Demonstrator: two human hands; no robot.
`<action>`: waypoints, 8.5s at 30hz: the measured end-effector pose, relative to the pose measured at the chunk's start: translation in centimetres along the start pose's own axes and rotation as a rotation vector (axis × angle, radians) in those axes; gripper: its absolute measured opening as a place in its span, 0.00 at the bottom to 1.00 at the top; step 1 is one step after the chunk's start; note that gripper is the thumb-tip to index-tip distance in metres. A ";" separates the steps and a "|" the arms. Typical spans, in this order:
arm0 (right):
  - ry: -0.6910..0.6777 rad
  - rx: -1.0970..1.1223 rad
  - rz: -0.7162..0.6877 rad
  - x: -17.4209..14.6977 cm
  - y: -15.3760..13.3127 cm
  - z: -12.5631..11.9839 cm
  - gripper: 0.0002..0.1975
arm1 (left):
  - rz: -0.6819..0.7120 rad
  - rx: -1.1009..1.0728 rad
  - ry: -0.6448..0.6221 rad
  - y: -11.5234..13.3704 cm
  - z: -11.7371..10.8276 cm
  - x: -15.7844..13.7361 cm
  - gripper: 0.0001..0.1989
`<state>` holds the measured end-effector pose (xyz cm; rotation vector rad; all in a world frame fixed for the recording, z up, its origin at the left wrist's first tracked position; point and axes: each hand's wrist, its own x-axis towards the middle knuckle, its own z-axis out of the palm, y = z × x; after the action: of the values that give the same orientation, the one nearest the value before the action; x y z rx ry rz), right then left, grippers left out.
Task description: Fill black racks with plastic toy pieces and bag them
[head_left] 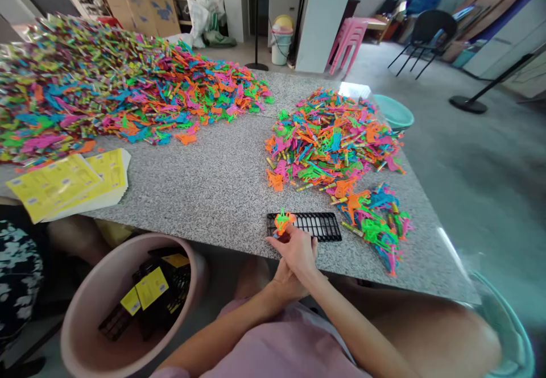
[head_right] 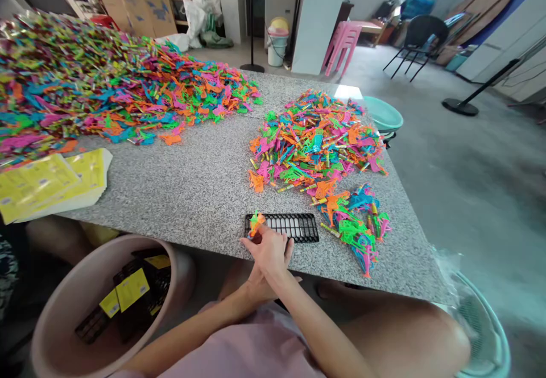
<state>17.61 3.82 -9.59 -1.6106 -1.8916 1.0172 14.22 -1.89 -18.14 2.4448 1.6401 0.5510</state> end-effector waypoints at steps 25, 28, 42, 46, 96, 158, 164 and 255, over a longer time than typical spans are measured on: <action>0.019 -0.579 -0.358 7.2 -3.1 -6.1 0.10 | 0.065 0.003 0.107 0.2 -3.3 -0.2 0.43; 0.002 -0.833 -0.392 11.1 -4.7 -5.6 0.14 | 0.180 -0.088 0.241 -0.5 -5.5 -2.0 0.33; 0.019 0.177 -0.229 6.8 2.6 -1.5 0.04 | -0.318 -0.222 0.557 -6.4 -8.1 -1.5 0.09; 0.056 0.243 -0.244 6.4 2.9 -0.9 0.04 | -0.320 -0.215 0.563 -6.0 -8.2 -1.8 0.06; 0.318 0.727 0.165 4.4 4.7 -9.6 0.17 | -0.216 -0.070 0.595 -6.5 -7.7 -1.1 0.06; -0.350 -0.363 -0.530 1.2 0.2 -3.5 0.04 | 0.106 0.079 0.416 -7.4 -14.8 2.3 0.19; 0.056 -0.725 -0.265 10.0 0.9 -10.8 0.17 | 0.119 0.114 0.430 -7.6 -14.2 2.2 0.17; 0.013 -0.438 -0.103 5.7 10.4 -21.4 0.03 | 0.265 -0.025 0.102 -9.9 -17.4 2.3 0.18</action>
<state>38.88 15.00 -4.97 -1.7158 -2.2753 0.5720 -0.14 2.67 -4.80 2.6741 1.3394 0.7379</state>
